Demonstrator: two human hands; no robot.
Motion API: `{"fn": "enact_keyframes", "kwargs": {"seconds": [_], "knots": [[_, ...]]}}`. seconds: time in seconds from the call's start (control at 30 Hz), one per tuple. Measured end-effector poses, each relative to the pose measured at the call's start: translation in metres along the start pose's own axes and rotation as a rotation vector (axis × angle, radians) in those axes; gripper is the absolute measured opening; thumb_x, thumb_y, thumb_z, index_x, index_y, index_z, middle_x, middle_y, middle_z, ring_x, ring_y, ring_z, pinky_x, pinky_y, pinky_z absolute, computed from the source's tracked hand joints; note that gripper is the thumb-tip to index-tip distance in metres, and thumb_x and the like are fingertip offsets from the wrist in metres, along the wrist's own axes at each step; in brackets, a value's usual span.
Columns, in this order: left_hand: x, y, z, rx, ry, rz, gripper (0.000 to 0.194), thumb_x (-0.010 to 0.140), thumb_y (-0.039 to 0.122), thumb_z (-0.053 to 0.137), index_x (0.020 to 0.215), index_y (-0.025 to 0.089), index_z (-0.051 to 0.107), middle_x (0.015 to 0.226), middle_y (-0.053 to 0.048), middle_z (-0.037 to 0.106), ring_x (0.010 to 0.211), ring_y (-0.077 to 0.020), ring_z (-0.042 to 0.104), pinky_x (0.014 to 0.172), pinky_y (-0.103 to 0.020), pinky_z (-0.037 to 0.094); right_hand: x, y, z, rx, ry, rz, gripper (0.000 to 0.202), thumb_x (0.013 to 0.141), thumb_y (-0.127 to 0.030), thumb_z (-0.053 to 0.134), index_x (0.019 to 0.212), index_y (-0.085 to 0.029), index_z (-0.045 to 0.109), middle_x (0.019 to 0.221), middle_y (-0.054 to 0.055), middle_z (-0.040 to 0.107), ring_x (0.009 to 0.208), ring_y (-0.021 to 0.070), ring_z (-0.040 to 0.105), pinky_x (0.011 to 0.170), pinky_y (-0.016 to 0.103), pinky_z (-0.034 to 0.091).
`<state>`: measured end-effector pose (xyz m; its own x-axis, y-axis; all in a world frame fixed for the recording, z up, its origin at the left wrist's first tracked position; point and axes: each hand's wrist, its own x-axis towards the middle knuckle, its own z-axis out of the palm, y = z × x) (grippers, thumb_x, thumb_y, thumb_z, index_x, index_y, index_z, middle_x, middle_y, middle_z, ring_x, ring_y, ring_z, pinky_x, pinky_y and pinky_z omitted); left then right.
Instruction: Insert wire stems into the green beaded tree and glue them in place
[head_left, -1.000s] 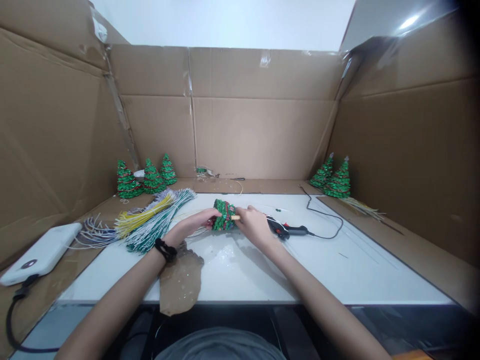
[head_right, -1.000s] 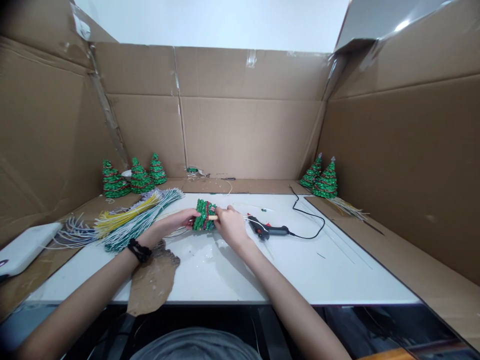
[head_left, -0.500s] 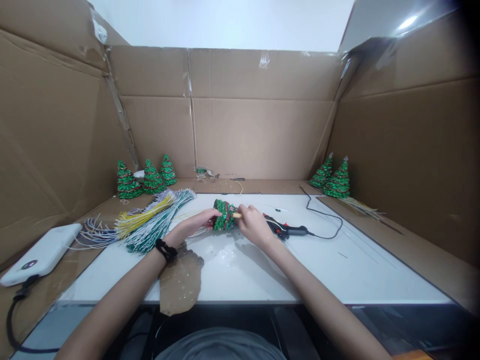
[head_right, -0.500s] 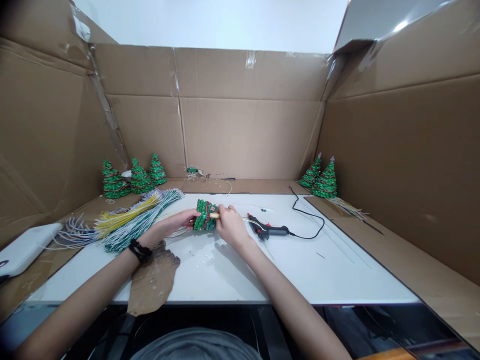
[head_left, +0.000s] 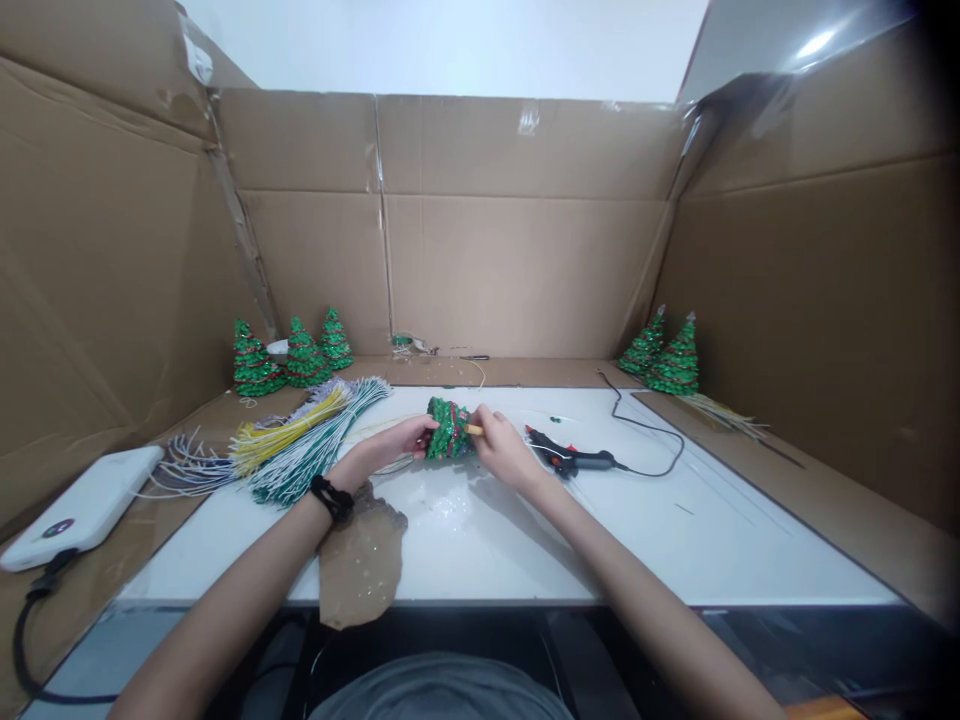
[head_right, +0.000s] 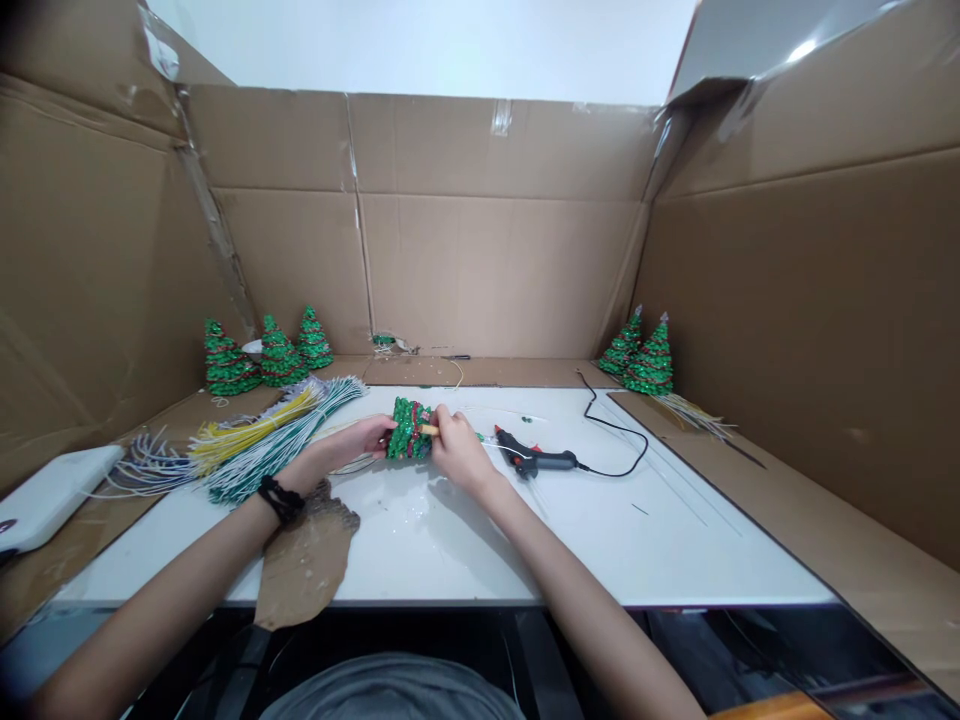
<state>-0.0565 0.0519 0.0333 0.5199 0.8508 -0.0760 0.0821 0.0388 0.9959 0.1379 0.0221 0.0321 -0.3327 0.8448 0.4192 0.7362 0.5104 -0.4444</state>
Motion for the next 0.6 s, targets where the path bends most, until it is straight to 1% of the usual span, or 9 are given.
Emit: {"fn": "enact_keyframes", "kwargs": {"seconds": [0.1,0.17,0.27,0.33,0.4,0.47,0.6], "knots": [[0.002,-0.002,-0.004,-0.084,-0.056,-0.028,0.008,0.069,0.024,0.045,0.068,0.017,0.048,0.059,0.002,0.038,0.053,-0.0097,0.033,0.047,-0.024,0.028,0.0,0.002,-0.001,0.059,0.01,-0.004,0.019,0.076,-0.005,0.034,0.086,-0.019,0.044,0.085,0.008,0.057,0.08,0.0213,0.051,0.069,0.028,0.039],[0.004,-0.005,-0.006,-0.098,-0.071,-0.012,0.006,0.066,0.021,0.048,0.068,0.016,0.049,0.059,0.003,0.037,0.052,-0.0087,0.032,0.046,-0.023,0.026,0.001,0.002,0.0,0.063,-0.002,-0.027,0.023,0.074,-0.004,0.034,0.09,-0.018,0.043,0.088,0.009,0.057,0.081,0.0208,0.052,0.068,0.027,0.039],[0.007,-0.01,-0.007,-0.081,-0.051,0.024,0.011,0.066,0.02,0.054,0.075,0.014,0.054,0.06,0.004,0.04,0.05,-0.0068,0.031,0.045,-0.021,0.023,0.001,0.004,0.003,-0.032,-0.029,-0.045,0.028,0.074,-0.002,0.033,0.096,-0.018,0.042,0.086,0.009,0.058,0.077,0.0202,0.053,0.063,0.025,0.036],[0.008,-0.011,-0.004,-0.047,-0.018,0.04,0.017,0.069,0.023,0.057,0.082,0.013,0.057,0.061,0.003,0.043,0.049,-0.0057,0.031,0.043,-0.02,0.021,0.0,0.004,0.003,-0.136,-0.054,-0.065,0.03,0.076,-0.003,0.032,0.1,-0.017,0.042,0.085,0.009,0.059,0.073,0.0199,0.053,0.062,0.025,0.034],[0.008,-0.011,0.0,-0.012,0.036,0.04,0.019,0.07,0.026,0.059,0.083,0.011,0.059,0.06,0.003,0.046,0.047,-0.0048,0.03,0.043,-0.02,0.019,-0.001,0.004,0.003,-0.223,-0.088,-0.102,0.031,0.079,-0.003,0.032,0.105,-0.018,0.042,0.089,0.009,0.061,0.073,0.0192,0.055,0.062,0.024,0.033],[0.008,-0.01,0.006,0.02,0.102,0.016,0.018,0.069,0.023,0.06,0.081,0.01,0.06,0.058,0.002,0.049,0.045,-0.0047,0.032,0.043,-0.02,0.02,-0.002,0.003,0.0,-0.282,-0.114,-0.12,0.033,0.08,-0.003,0.033,0.109,-0.019,0.041,0.093,0.009,0.062,0.075,0.0186,0.056,0.062,0.024,0.032],[0.012,-0.009,0.013,0.087,0.247,-0.034,0.014,0.067,0.015,0.056,0.078,0.009,0.062,0.054,0.002,0.052,0.044,-0.0059,0.035,0.044,-0.02,0.025,-0.003,-0.003,-0.007,-0.326,-0.145,-0.098,0.036,0.082,-0.004,0.033,0.114,-0.018,0.041,0.097,0.01,0.062,0.08,0.0185,0.058,0.064,0.024,0.033]]}}
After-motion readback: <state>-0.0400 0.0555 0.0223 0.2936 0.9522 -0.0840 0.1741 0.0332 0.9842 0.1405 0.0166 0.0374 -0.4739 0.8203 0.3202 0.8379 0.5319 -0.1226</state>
